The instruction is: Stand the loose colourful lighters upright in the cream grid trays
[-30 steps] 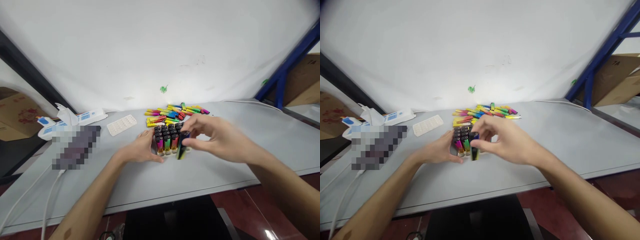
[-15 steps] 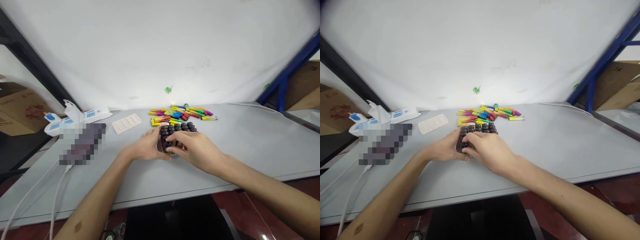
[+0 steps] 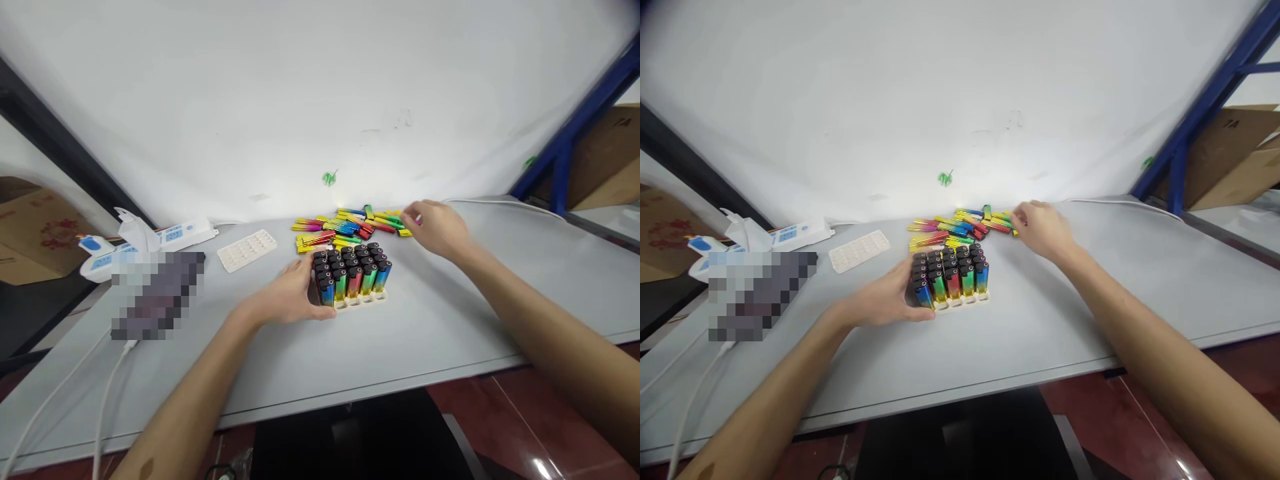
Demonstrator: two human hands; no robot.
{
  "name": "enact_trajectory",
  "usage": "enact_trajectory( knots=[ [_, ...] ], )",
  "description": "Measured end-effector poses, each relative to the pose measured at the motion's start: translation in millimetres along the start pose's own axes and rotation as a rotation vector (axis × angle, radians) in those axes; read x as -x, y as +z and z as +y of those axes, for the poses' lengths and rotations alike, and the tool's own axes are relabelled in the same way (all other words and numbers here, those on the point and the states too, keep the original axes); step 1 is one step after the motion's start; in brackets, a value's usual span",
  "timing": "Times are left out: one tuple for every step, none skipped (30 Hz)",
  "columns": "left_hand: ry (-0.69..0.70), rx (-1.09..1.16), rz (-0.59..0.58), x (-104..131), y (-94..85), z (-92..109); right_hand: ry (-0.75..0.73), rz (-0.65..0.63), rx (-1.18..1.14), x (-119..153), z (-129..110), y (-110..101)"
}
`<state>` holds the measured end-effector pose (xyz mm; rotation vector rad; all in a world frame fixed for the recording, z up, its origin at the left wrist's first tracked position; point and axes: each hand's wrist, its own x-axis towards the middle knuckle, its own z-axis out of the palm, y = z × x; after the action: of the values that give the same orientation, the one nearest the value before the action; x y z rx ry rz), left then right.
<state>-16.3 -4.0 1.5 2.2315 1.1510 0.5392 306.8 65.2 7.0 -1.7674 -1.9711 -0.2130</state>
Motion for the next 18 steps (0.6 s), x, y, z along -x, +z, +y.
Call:
enact_trajectory(
  knots=[
    [-0.005, -0.003, -0.022, 0, -0.3, 1, 0.036, -0.071, 0.06, -4, 20, 9],
    [-0.007, -0.004, -0.041, 0, -0.4, 1, 0.066, -0.134, 0.104, -5, 37, 16],
    [-0.007, -0.005, -0.05, 0, -0.4, 2, 0.09, -0.206, 0.126, -6, 50, 21],
    [-0.006, -0.002, -0.049, 0, -0.3, 3, 0.109, -0.262, 0.118, -5, 60, 25],
    [-0.016, 0.001, -0.048, 1, 0.0, 3, 0.115, -0.308, 0.098, -4, 67, 26],
    [-0.038, 0.002, -0.048, 1, 0.2, 4, 0.12, -0.347, 0.073, -3, 70, 26],
    [-0.069, -0.001, -0.051, 1, 0.5, 4, 0.125, -0.376, 0.043, -2, 71, 24],
    [-0.098, -0.008, -0.056, 2, 0.6, 4, 0.128, -0.4, 0.014, -2, 71, 21],
    [-0.12, -0.016, -0.062, 2, 0.7, 4, 0.135, -0.416, -0.009, -2, 69, 18],
    [-0.129, -0.024, -0.067, 2, 0.7, 4, 0.144, -0.426, -0.026, -1, 67, 15],
    [-0.125, -0.027, -0.069, 2, 0.6, 3, 0.156, -0.431, -0.035, -1, 65, 12],
    [-0.113, -0.025, -0.07, 2, 0.3, 3, 0.168, -0.431, -0.037, 0, 63, 10],
    [-0.101, -0.02, -0.072, 2, 0.1, 3, 0.18, -0.429, -0.033, 1, 61, 8],
    [-0.093, -0.012, -0.076, 2, -0.2, 3, 0.191, -0.422, -0.032, 2, 60, 6],
    [-0.09, -0.007, -0.082, 2, -0.5, 3, 0.2, -0.41, -0.039, 2, 59, 4],
    [-0.091, -0.005, -0.086, 2, -0.8, 3, 0.207, -0.393, -0.056, 3, 58, 2],
    [-0.093, -0.009, -0.09, 2, -1.1, 3, 0.217, -0.372, -0.085, 4, 57, -1],
    [-0.095, -0.015, -0.092, 2, -1.3, 3, 0.232, -0.347, -0.132, 4, 56, -3]
  ],
)
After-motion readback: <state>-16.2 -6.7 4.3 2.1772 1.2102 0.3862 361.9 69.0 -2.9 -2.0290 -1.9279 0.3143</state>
